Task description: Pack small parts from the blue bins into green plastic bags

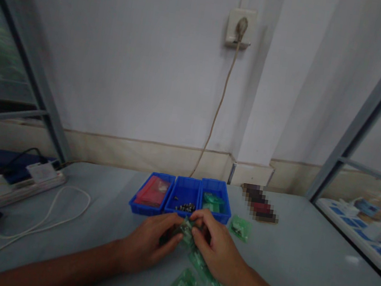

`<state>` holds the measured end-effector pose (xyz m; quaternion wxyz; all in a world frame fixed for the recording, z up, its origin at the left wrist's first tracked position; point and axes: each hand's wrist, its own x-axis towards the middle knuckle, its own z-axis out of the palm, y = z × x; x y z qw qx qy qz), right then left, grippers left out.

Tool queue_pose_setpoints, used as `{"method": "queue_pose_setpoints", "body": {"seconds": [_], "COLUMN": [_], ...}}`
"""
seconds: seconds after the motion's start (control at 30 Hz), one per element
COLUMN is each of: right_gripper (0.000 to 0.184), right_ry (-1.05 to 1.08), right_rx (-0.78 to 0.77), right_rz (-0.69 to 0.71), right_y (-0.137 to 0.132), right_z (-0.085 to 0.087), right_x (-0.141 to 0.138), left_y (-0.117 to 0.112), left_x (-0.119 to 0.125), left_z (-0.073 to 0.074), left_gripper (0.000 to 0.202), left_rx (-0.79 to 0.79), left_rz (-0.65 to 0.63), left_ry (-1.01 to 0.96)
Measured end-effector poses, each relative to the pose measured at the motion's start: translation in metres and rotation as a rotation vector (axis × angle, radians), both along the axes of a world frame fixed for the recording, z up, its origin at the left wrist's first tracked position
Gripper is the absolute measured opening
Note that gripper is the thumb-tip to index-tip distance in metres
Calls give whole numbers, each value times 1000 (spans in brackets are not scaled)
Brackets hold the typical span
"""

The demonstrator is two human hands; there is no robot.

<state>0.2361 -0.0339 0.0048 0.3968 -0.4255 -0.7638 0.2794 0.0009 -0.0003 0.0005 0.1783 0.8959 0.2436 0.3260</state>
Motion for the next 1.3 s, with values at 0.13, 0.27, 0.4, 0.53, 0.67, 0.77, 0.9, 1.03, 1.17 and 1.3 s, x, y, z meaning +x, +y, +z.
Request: {"method": "queue_pose_setpoints", "body": {"seconds": [0.13,0.27,0.4,0.53,0.67,0.77,0.9,1.03,1.17,1.3], "right_gripper": [16,16,16,16,15,14,13,13,13,12], "right_ry": [-1,-4,-2,-4,2,0,-8,-5,-7,-8], "right_rx": [-5,7,8,22,28,20,17,19,19,20], "right_rz": [-7,-11,-20,-19,-21,-27,-24,-21,-32,-35], "right_y": [1,1,0,0,0,-1,-1,0,0,-1], "right_z": [1,0,-1,0,0,1,-1,-3,-2,0], "right_x": [-1,0,1,0,0,-1,0,0,0,0], "left_y": [0,-1,-1,-1,-1,-2,-1,0,0,0], "left_x": [0,0,0,0,0,0,0,0,0,0], "left_z": [1,1,1,1,2,1,0,0,0,0], "left_gripper": [10,10,11,12,12,13,13,12,10,8], "left_rx": [4,3,-2,-8,-8,-12,-8,-13,0,11], "left_rz": [0,5,-2,-1,6,8,4,-7,4,9], "left_ry": [-3,0,3,-2,4,-5,2,7,9,35]}}
